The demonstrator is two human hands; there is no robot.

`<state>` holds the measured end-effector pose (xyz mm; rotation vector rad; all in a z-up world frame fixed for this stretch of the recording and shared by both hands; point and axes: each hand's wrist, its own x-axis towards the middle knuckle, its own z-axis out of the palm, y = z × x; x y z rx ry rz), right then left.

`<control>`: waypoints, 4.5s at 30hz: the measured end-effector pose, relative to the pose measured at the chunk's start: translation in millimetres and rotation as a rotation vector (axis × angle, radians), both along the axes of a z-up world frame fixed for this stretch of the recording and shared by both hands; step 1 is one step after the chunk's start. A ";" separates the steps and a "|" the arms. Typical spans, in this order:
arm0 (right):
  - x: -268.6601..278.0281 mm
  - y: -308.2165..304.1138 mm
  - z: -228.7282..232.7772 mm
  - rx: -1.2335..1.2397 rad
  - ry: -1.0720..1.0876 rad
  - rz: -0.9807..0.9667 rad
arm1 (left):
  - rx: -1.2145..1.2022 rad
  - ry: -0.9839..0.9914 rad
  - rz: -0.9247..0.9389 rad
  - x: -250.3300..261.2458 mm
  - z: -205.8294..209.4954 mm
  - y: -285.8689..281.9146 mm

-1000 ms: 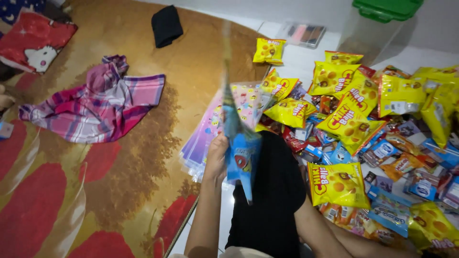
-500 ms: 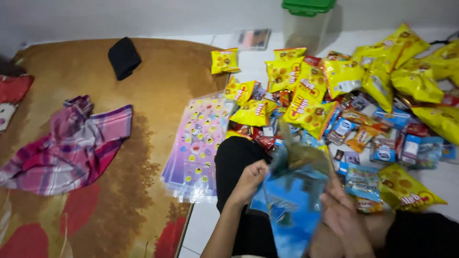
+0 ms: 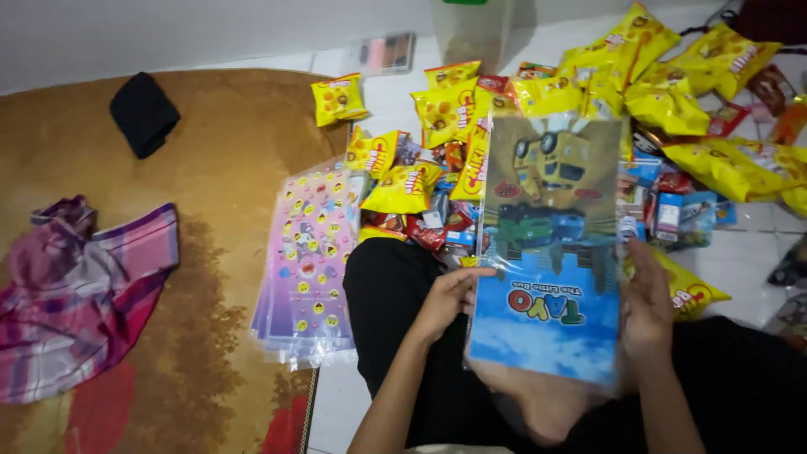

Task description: Packing small yellow snack packets into a larger clear plastic bag while sitting on the floor.

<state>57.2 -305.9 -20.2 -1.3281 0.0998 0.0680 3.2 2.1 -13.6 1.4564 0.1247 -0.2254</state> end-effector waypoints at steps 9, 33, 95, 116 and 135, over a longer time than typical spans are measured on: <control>-9.7 -12.6 -36.0 -0.757 -0.427 0.355 | 0.214 -0.096 0.167 30.0 -22.8 -0.7; -17.9 13.4 -42.5 -0.296 -0.315 0.063 | 0.632 -0.389 0.055 40.5 -0.4 9.6; 134.3 -16.4 -132.0 -1.000 -0.360 -0.074 | 0.968 -0.203 0.018 56.6 80.8 -14.4; 104.4 -24.7 -33.1 0.520 0.240 0.010 | 0.974 -0.342 0.001 47.5 94.3 -16.9; 24.5 121.7 82.9 -1.302 -0.560 0.714 | 0.753 -0.062 0.142 2.4 114.9 -1.5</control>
